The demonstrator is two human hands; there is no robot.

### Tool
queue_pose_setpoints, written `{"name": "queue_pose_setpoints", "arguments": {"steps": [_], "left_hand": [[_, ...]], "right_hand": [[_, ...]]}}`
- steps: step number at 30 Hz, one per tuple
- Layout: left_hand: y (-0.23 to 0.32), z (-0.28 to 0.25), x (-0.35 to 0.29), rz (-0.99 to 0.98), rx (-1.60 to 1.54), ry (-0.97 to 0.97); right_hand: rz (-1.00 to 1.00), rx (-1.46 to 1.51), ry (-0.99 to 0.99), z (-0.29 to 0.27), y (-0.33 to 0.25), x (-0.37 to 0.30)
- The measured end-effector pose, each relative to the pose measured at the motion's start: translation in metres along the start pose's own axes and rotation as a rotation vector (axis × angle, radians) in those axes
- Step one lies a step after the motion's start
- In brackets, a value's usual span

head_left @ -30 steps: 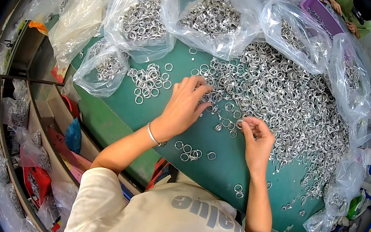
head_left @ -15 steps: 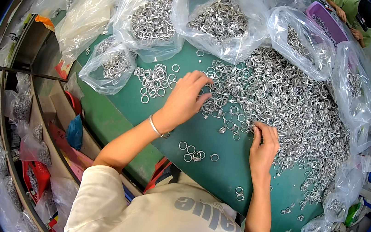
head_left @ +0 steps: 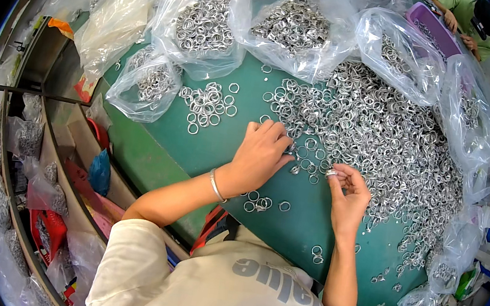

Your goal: The person sorts small metal rings on a green table by hand, picking up individual rings from a large pile and placing them into several plastic bags.

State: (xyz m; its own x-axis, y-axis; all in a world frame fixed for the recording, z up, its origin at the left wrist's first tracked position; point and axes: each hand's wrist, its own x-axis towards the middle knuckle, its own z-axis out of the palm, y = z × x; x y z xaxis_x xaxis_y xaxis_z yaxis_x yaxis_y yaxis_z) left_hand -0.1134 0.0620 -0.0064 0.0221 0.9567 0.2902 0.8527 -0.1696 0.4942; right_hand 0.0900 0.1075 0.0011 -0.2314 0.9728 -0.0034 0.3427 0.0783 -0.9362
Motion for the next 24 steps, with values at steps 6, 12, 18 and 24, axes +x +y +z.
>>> {"name": "queue_pose_setpoints", "arguments": {"steps": [6,12,18,24], "left_hand": [[-0.002,0.005,0.005,-0.042,-0.323,0.113],[0.017,-0.007,-0.002,-0.589,-1.113,-0.267],[0.027,-0.012,-0.011,-0.581,-1.23,-0.338],[0.016,-0.012,-0.012,-0.654,-1.342,-0.31]], "right_hand": [[0.057,0.242,-0.043,0.003,-0.007,-0.01],[0.187,0.522,-0.21,0.006,-0.013,-0.017],[0.128,0.461,-0.21,0.011,-0.009,-0.015],[0.233,0.405,-0.206,0.001,-0.015,0.003]]}}
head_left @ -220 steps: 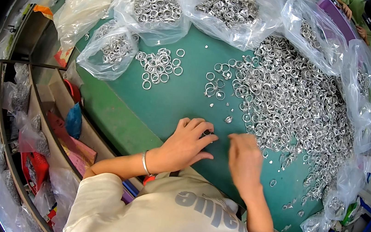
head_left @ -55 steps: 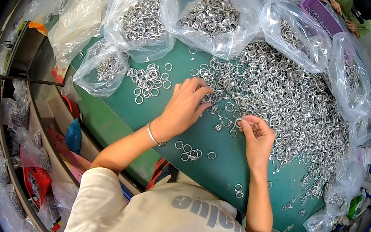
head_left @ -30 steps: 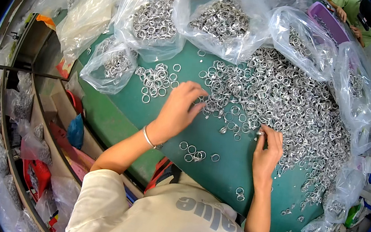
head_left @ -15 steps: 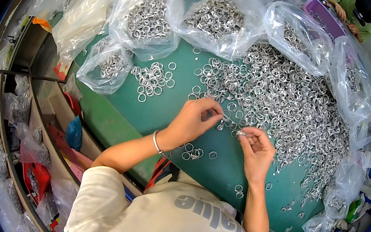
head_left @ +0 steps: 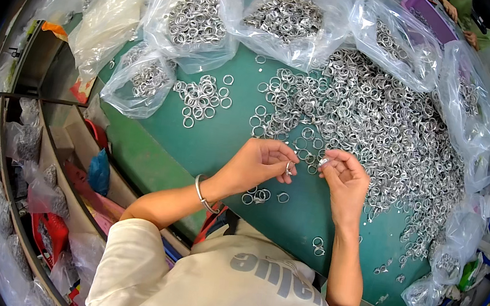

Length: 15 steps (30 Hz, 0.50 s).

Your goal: The person sorts small metal rings on a green table by hand, picking up individual rings from a large pile and placing them into several plastic bags.

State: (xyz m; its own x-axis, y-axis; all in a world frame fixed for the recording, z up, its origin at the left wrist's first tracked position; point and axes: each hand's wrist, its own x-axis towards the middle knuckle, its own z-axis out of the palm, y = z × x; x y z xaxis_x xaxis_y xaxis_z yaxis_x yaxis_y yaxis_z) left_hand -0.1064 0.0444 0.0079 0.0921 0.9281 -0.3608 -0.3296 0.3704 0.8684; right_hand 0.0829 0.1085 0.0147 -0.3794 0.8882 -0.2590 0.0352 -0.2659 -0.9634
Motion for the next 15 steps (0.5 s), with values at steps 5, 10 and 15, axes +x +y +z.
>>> {"name": "queue_pose_setpoints", "arguments": {"steps": [5,10,15], "left_hand": [[0.002,0.001,-0.002,-0.03,-0.02,-0.031],[0.002,0.001,-0.002,-0.106,-0.063,-0.086],[-0.001,0.01,-0.008,-0.088,-0.103,-0.153]], "right_hand": [[0.012,0.129,-0.222,0.007,0.004,-0.009],[-0.074,-0.025,-0.165,0.013,0.01,-0.014],[-0.158,-0.152,-0.105,0.009,0.014,-0.017]]}}
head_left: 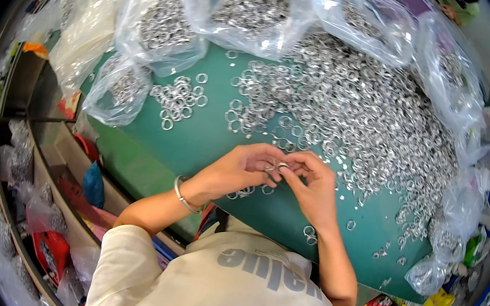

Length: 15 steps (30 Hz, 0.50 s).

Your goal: The person sorts small metal rings on a green table by hand, picking up individual rings from a large pile and placing them into several plastic bags.

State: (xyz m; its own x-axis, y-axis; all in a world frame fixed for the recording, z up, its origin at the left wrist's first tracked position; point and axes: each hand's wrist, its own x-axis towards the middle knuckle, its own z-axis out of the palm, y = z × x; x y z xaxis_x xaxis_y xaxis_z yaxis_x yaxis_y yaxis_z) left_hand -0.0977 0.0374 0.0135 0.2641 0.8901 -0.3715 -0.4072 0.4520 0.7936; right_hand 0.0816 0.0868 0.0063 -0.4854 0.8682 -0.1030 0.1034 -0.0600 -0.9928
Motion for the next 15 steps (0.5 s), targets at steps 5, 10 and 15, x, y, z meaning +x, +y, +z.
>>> {"name": "queue_pose_setpoints", "arguments": {"steps": [5,10,15], "left_hand": [[0.004,0.013,-0.002,-0.077,0.207,0.105],[-0.004,0.013,0.0,0.002,0.249,0.126],[-0.009,0.019,0.004,0.034,0.295,0.129]], "right_hand": [[0.091,0.053,-0.02,-0.004,-0.001,-0.013],[0.109,0.162,0.016,-0.006,-0.002,-0.025],[0.095,0.03,0.065,-0.02,-0.007,-0.038]]}}
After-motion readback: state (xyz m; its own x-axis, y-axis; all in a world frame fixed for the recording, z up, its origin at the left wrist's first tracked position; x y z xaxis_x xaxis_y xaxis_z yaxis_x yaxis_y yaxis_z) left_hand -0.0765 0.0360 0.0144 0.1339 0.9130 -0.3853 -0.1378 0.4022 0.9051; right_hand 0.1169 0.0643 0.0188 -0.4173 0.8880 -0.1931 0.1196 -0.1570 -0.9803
